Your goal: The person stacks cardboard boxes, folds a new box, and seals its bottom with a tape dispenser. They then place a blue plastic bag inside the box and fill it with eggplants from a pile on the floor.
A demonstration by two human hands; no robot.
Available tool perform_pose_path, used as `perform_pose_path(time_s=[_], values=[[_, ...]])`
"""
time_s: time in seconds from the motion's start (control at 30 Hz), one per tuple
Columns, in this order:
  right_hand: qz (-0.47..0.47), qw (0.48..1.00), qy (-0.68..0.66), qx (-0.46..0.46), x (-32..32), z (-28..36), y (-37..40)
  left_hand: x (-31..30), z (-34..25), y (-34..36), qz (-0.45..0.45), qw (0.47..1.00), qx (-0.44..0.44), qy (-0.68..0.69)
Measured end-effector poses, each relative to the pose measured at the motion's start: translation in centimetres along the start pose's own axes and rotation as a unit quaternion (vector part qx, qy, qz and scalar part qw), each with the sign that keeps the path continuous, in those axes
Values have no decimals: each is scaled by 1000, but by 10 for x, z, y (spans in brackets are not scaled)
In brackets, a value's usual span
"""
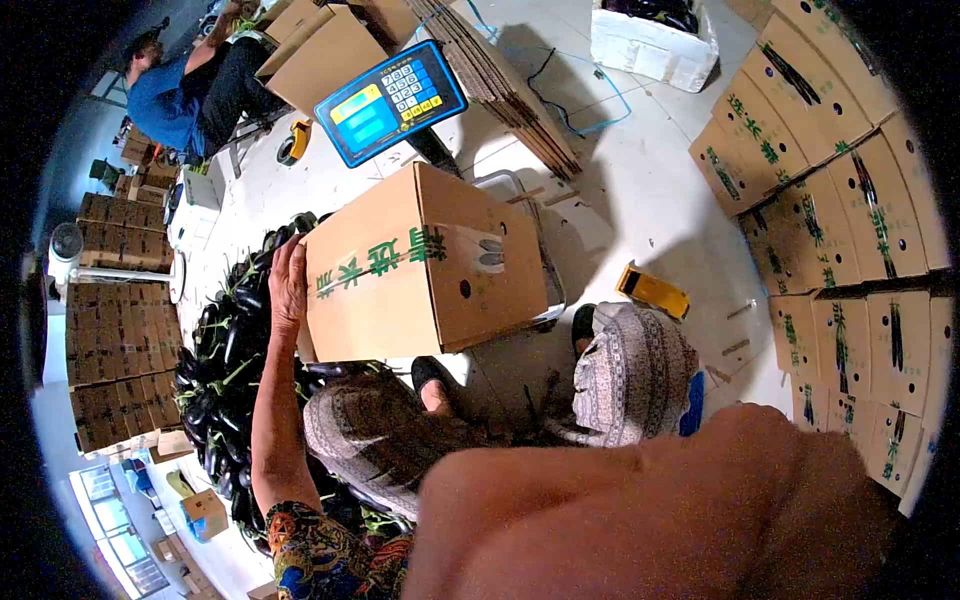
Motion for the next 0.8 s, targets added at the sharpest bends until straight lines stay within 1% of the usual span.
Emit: perform_pose_path(time_s=[0.07, 0.1, 0.13, 0.2, 0.3, 0.37, 0.4, 0.47, 0.5, 0.57, 0.67, 0.7, 0.8], values=[[-12, 1000, -2, 0, 3, -1, 2, 1, 0, 2, -18, 997, 75, -21], [-18, 1000, -6, 2, 6, -2, 2, 2, 1, 3, -21, 998, 57, 7], [-19, 1000, -6, 2, 5, -2, 4, 0, -5, 0, -8, 996, -62, 58], [-30, 999, -3, 16, 4, 0, 8, 0, -4, 0, -8, 998, -45, 53], [-55, 998, 22, 4, 7, -2, 8, -1, 0, 2, -19, 995, -68, 67], [-137, 990, -1, -33, 17, -8, 12, -1, 3, 2, -23, 995, -58, 72], [-209, 975, -35, -59, 32, -14, 14, -1, 4, 2, -23, 995, -52, 76], [-184, 979, -34, -81, 34, -15, 12, -1, 3, 3, -24, 994, -64, 89], [-86, 993, 0, -76, 19, -11, 7, -2, 2, 4, -25, 993, -73, 91], [21, 998, 36, -54, 14, -8, -2, -3, 5, 5, -28, 992, -78, 92], [21, 999, 30, -19, 24, -11, -8, -5, 11, 9, -30, 999, 18, 33], [1, 1000, 19, -19, 30, -13, -5, -4, 12, 11, -29, 999, 29, 16], [17, 999, 21, -26, 40, -15, -2, -7, 10, 9, -14, 996, -46, 74]])
Point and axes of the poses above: each hand's wrist, its own y-axis away from the middle knuckle, its own x-axis out of the palm, z = x × y, the point moved 2 cm from there along -y, towards the middle knuckle, and after that the axes turned 3 degrees about -z, right-handed, at the moved point
